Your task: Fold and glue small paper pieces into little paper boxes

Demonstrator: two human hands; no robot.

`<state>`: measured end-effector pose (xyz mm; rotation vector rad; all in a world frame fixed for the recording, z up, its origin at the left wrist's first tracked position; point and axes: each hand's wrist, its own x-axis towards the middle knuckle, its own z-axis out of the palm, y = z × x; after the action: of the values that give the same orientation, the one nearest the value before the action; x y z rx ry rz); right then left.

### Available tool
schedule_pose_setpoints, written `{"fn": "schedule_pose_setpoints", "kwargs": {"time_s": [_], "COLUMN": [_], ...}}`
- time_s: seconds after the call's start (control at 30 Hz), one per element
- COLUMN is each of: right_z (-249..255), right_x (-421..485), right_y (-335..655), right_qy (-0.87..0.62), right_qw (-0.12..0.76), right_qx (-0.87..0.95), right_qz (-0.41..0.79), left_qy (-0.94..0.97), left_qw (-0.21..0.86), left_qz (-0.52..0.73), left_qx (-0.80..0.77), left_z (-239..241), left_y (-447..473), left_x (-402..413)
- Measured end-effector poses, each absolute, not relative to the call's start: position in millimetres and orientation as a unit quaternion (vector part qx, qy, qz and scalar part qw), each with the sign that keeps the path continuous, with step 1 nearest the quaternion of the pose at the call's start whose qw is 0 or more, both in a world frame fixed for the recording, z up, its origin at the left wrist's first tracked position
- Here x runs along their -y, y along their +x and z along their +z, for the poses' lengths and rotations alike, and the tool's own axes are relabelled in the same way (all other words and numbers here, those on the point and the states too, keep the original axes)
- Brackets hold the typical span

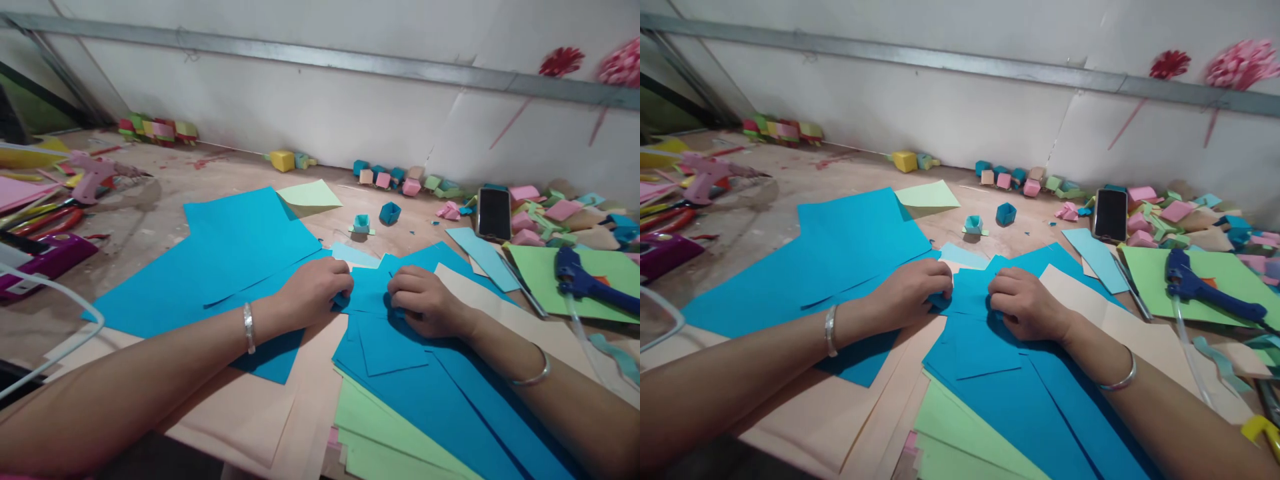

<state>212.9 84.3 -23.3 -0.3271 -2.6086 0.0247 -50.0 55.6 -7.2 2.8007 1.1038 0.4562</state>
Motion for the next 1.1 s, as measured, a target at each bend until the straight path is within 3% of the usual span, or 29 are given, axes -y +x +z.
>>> {"fn": "schedule_pose_setpoints", "kwargs": {"time_s": [0.3, 0.73, 1.1], "right_z": [-26.6, -32.7, -29.7], "right_x": [-83.9, -85.0, -83.3], "right_y": [209.9, 213.0, 211.4], "right_qy": [-0.115, -0.177, -0.177], "right_qw": [0.280, 0.245, 0.268], "right_qx": [0.953, 0.950, 0.946], "right_qz": [0.011, 0.082, 0.045], "left_qy": [0.917, 0.921, 0.931], "left_qw": [0.042, 0.046, 0.029], "left_qz": [0.141, 0.148, 0.140], "left_qx": [-0.370, -0.358, -0.336], "left_z": [-5.9, -9.0, -3.1], "left_y": [-48.8, -50.4, -47.8], "left_x": [-54.6, -55.6, -50.3]}}
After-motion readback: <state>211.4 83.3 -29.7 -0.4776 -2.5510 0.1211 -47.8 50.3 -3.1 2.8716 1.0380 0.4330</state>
